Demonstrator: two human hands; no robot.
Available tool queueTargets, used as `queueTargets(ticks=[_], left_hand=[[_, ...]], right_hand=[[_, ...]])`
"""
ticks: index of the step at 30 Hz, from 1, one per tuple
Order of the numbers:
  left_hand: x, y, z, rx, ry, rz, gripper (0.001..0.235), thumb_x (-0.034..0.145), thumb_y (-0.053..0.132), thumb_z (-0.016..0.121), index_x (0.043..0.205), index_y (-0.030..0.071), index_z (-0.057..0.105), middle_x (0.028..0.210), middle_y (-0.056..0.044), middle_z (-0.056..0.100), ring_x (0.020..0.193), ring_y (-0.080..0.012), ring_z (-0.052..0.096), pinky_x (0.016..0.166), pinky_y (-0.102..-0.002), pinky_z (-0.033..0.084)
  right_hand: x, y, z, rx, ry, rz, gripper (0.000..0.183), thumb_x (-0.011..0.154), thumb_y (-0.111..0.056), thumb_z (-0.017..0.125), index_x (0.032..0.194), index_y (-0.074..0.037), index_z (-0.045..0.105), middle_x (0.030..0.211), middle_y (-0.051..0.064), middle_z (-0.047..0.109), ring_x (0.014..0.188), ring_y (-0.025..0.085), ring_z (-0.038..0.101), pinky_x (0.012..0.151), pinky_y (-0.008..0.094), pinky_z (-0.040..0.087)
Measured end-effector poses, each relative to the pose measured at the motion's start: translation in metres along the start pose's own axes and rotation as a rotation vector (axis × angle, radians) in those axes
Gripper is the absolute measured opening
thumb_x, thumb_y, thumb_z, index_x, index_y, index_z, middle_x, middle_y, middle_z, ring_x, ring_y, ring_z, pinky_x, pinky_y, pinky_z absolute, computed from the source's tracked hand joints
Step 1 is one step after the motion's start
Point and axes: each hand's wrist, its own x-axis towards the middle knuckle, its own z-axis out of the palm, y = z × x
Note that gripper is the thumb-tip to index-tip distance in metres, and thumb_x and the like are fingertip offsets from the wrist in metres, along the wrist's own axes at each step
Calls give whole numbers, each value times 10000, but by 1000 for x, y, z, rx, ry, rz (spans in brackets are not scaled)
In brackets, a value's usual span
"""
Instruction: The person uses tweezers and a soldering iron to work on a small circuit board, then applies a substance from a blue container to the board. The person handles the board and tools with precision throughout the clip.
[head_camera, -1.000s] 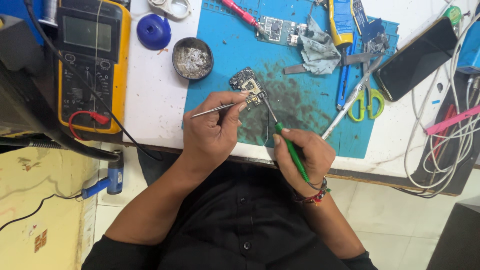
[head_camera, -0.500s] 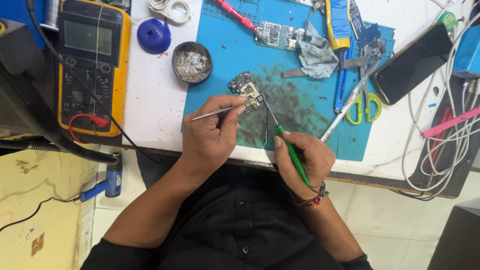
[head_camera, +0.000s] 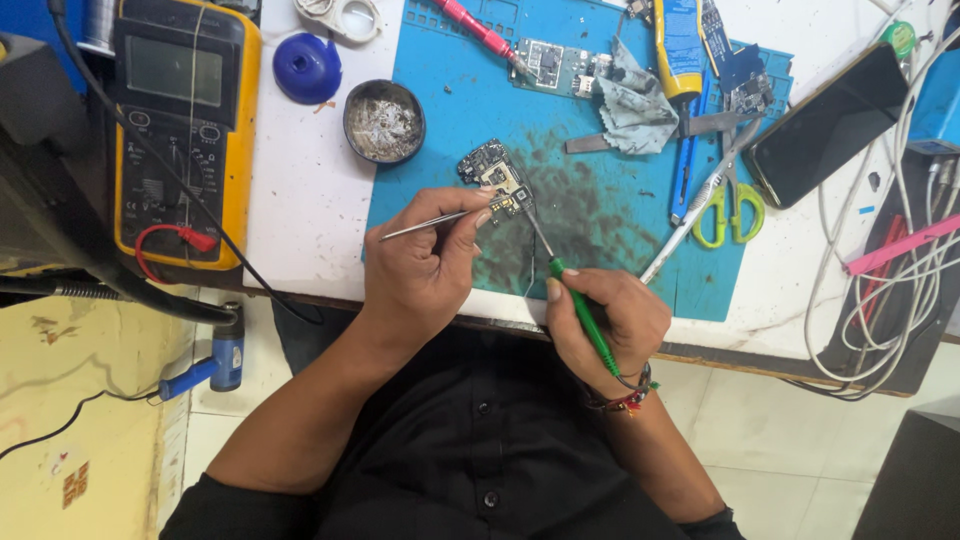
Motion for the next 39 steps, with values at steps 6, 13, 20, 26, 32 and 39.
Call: queueTargets(ticks=[6,13,20,26,32,39], left_hand=[[1,2,0,8,2,10,130,1025,28,696,1150,48,665,1034,-63,781,733,-86,727,627,-215,569],[-1,0,-2,-59,18,9,125,1041,25,678,1165,24,660,1118,-83,776,782,-88,732,678,-228,610],[-6,-7,0,-191,68,-33,145,1061,24,658,1198,5,618,1207,-126,750,827,-83,717,712,-227,622],[-11,-16,-1,-365,102,-2,160,1100,20,629,1242,1,559,1291,-170,703,789,-87,698,692,-218,569],[-12,-17,-5,-425,151,10,169,1111,36,615,1252,6,525,1311,-199,686,759,-99,700,613,-184,543],[-14,-17,-7,-430,183,6,176,1118,48,602,1256,12,500,1316,-214,684,749,-100,700,601,-178,539]], right_hand=[[-3,2,2,3,43,88,137,874,27,801,959,-1,697,852,108,739,677,149,694,622,254,509],[-11,6,3,48,84,142,136,965,8,735,1085,8,672,971,121,765,778,165,727,717,258,551],[2,-3,3,-36,-5,41,236,1013,11,685,1245,-22,655,1131,152,771,877,222,769,791,289,589],[30,-24,7,-188,-138,67,483,866,-121,859,1281,-9,638,1007,151,710,796,286,691,727,367,542],[54,-26,26,-234,-170,-80,547,884,-185,869,1334,-43,593,1197,164,681,1049,343,677,892,417,545],[58,-14,22,-213,-184,-77,396,953,-28,768,1323,-75,636,1161,105,712,954,296,680,844,375,536]])
